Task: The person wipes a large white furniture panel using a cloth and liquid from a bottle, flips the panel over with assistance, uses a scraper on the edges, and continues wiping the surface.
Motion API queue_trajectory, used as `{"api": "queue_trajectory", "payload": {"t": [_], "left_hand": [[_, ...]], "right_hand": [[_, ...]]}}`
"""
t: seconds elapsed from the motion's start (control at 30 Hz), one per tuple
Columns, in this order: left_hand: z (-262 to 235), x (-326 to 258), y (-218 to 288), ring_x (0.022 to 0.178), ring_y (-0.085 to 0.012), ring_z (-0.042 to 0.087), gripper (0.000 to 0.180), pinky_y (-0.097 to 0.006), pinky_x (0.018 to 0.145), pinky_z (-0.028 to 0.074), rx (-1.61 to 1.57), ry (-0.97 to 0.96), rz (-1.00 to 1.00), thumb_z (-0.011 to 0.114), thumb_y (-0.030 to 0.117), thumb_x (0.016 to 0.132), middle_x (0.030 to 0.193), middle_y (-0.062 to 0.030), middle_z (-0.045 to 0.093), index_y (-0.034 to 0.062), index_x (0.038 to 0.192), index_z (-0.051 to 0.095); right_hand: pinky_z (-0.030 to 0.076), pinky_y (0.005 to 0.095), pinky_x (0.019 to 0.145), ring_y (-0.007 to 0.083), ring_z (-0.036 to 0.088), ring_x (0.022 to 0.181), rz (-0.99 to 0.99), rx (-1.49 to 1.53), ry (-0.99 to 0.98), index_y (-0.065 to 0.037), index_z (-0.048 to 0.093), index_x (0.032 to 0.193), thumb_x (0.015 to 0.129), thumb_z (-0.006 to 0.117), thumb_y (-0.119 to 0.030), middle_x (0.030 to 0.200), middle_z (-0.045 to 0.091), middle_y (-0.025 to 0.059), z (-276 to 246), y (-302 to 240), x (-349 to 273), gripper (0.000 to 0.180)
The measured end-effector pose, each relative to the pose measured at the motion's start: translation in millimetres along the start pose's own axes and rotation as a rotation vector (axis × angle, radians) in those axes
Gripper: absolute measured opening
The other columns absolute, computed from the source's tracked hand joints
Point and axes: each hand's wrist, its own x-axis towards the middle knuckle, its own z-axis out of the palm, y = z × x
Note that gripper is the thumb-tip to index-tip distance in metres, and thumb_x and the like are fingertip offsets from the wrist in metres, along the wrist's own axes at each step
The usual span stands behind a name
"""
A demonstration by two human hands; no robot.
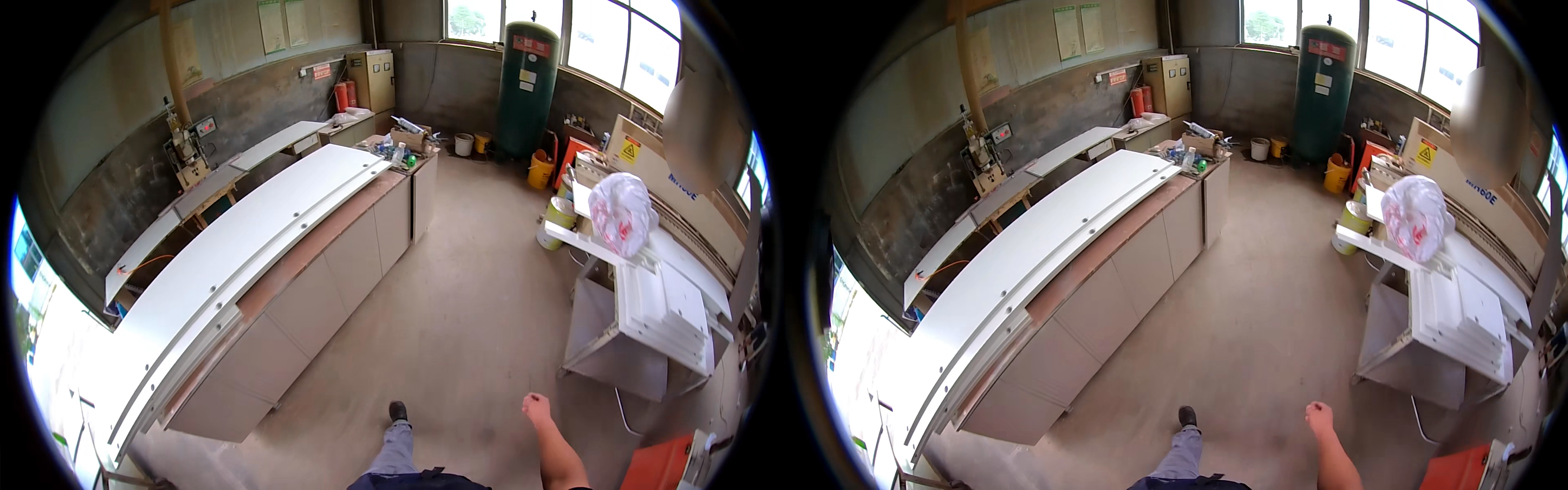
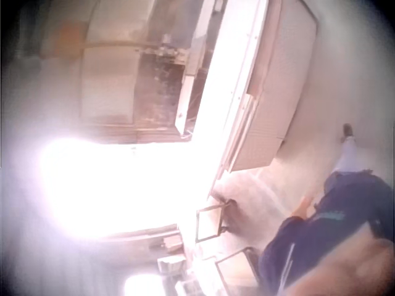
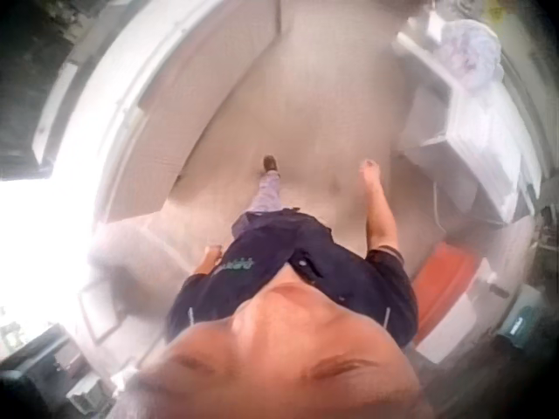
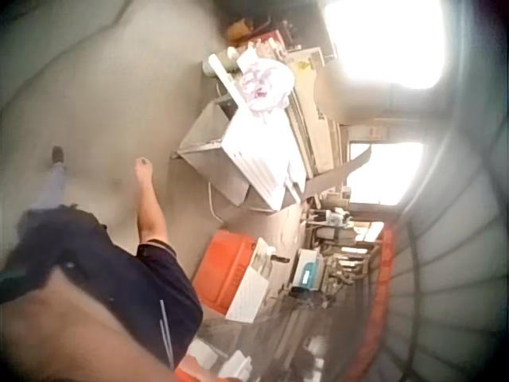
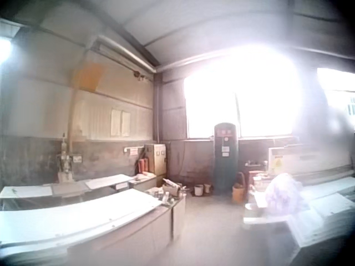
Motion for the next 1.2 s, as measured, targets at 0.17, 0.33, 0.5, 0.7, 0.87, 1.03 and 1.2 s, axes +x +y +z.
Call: {"api": "queue_trajectory", "payload": {"t": [0.17,0.33,0.5,0.7,0.87,1.03,1.2], "left_hand": [[-59.7,124.6,112.6,0.075,-0.0219,0.060,0.031,-0.041,0.057,0.048,-0.171,0.076,-0.381,0.045,0.028,0.089,0.084,-0.0123,0.064,0.0048,0.096,0.065],[-191.0,153.7,528.8,0.088,-0.0310,0.065,0.047,-0.040,0.077,0.050,0.181,0.185,0.146,0.058,0.043,0.080,0.094,-0.0188,0.067,0.0069,0.110,0.063],[-314.7,159.0,744.9,0.077,-0.0275,0.063,0.036,-0.035,0.072,0.049,-0.127,0.553,0.651,0.063,0.035,0.082,0.081,-0.0158,0.064,0.0057,0.102,0.064],[-328.3,215.8,809.0,0.069,-0.0220,0.060,0.028,-0.030,0.069,0.048,-0.073,0.514,0.380,0.063,0.031,0.082,0.073,-0.0103,0.062,0.0082,0.098,0.066],[-271.0,224.1,748.0,0.068,-0.0251,0.061,0.028,-0.036,0.064,0.048,-0.240,0.659,0.326,0.062,0.032,0.082,0.074,-0.0121,0.063,0.0041,0.087,0.063],[-344.5,225.3,813.7,0.075,-0.0386,0.058,0.029,-0.044,0.064,0.045,-0.440,1.017,0.071,0.057,0.030,0.082,0.077,-0.0190,0.060,0.0010,0.079,0.056],[-395.1,228.1,893.7,0.082,-0.0363,0.061,0.024,-0.041,0.069,0.048,-0.803,1.240,0.262,0.056,0.026,0.082,0.084,-0.0169,0.064,0.0029,0.089,0.056]], "right_hand": [[0.044,0.0241,0.052,0.0109,0.056,0.058,0.005,-0.071,-0.225,-0.004,0.062,0.083,0.083,0.058,-0.013,0.069,0.059,0.0020,73.8,-27.3,91.9,0.009],[0.051,0.0290,0.068,0.0161,0.063,0.074,0.004,-0.612,-0.513,0.001,0.061,0.116,0.082,0.068,-0.026,0.090,0.069,0.0110,102.8,1.8,109.2,0.044],[0.049,0.0303,0.056,0.0179,0.063,0.067,0.480,-0.313,-0.451,0.000,0.066,0.105,0.082,0.068,-0.021,0.082,0.067,0.0068,134.5,13.5,210.4,0.031],[0.045,0.0293,0.045,0.0177,0.060,0.053,0.483,-0.483,-0.343,-0.002,0.068,0.083,0.080,0.066,-0.018,0.067,0.063,0.0064,175.0,-88.6,403.6,0.016],[0.047,0.0283,0.052,0.0145,0.059,0.060,-0.164,-0.840,-0.534,-0.004,0.066,0.077,0.083,0.060,-0.017,0.064,0.061,0.0051,310.2,-252.1,589.7,0.015],[0.043,0.0258,0.047,0.0124,0.053,0.056,0.026,-0.255,-0.552,-0.004,0.056,0.110,0.087,0.056,-0.013,0.073,0.056,0.0024,448.7,-404.6,725.6,0.025],[0.045,0.0300,0.054,0.0195,0.057,0.065,-0.192,-0.600,-0.745,-0.010,0.058,0.116,0.087,0.055,-0.016,0.090,0.059,0.0080,604.7,-447.0,848.2,0.030]]}}
